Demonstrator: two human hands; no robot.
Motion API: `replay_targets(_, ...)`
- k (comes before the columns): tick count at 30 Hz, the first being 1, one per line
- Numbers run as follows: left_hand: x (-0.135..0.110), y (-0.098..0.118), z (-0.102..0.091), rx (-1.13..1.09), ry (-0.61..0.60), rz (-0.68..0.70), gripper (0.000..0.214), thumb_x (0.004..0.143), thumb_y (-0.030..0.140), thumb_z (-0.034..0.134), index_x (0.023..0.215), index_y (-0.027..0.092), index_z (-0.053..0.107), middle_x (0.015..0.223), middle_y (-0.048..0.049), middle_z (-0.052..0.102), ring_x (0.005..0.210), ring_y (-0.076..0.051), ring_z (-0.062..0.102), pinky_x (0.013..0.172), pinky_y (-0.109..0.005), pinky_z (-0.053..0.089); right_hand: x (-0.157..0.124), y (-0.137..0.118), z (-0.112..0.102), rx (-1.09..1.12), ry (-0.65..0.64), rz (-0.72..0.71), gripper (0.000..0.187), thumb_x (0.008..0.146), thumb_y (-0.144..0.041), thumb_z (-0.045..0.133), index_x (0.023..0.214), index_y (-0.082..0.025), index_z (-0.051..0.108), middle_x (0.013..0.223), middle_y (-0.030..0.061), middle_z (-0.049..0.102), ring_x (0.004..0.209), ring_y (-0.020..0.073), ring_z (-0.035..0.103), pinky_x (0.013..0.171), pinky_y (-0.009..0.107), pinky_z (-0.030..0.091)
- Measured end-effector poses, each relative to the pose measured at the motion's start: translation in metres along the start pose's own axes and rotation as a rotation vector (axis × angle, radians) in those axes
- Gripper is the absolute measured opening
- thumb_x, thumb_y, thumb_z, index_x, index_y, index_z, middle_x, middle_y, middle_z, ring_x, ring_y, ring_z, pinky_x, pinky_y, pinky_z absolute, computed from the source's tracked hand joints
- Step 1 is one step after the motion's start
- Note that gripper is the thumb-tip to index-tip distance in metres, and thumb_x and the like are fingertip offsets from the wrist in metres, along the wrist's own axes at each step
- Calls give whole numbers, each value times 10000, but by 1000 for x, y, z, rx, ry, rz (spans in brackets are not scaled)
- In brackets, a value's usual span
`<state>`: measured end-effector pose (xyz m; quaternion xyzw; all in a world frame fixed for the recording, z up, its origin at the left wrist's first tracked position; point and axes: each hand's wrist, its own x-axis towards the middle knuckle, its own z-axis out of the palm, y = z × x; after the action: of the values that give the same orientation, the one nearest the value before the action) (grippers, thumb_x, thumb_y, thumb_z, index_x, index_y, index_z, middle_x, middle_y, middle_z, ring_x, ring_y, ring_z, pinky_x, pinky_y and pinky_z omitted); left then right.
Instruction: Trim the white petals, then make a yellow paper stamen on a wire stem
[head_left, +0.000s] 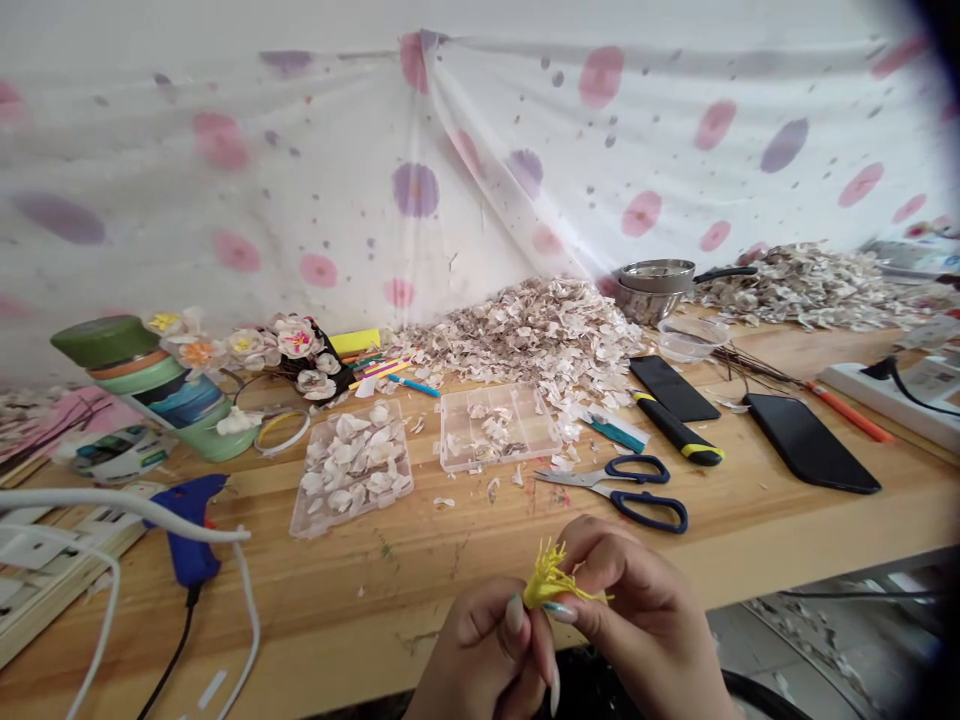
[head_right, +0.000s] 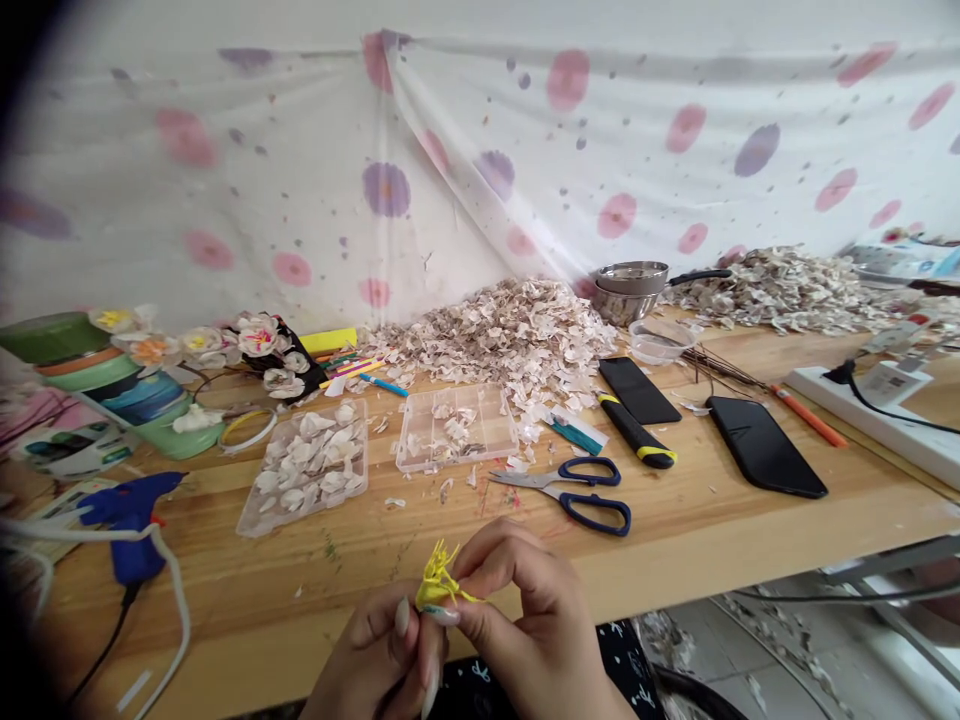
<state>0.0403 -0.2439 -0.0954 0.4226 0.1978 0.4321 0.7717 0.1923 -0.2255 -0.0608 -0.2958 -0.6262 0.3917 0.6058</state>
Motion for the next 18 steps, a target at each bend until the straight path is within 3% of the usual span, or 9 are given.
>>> replay_targets(6,-8,0,2,92,-88,-115,619,801,707,566,517,163,486,416,49,381,343,-27,280,343,-185,167,-3,0,-1,184,-86,42,198,833,-311,750,703,-205,644,777,13,668,721,134,635,659,244,511)
replay_targets(12,-15,-2,10,42,-83,-293,656,645,665,750,404,172,391,425,35,369,387,-44,312,407,-229,200,-5,-1,-1,408,-271,88,137,819,-299,762,726,-237,682,799,21,678,736,152,631,682,292,513)
replay_targets(16,-15,-8,7,144,-31,-271,588,604,637,798,460,160,486,534,7,471,518,-87,415,494,-243,316,-7,-2,-4,401,-368,66,111,825,-327,749,753,-252,712,818,35,689,762,171,646,708,315,526)
replay_targets(18,-15,-12,4,156,-52,-269,507,665,598,782,551,152,570,570,6,521,535,-98,460,501,-244,367,-7,-4,-7,412,-402,82,43,819,-306,757,847,-275,746,859,36,691,796,176,653,731,315,528)
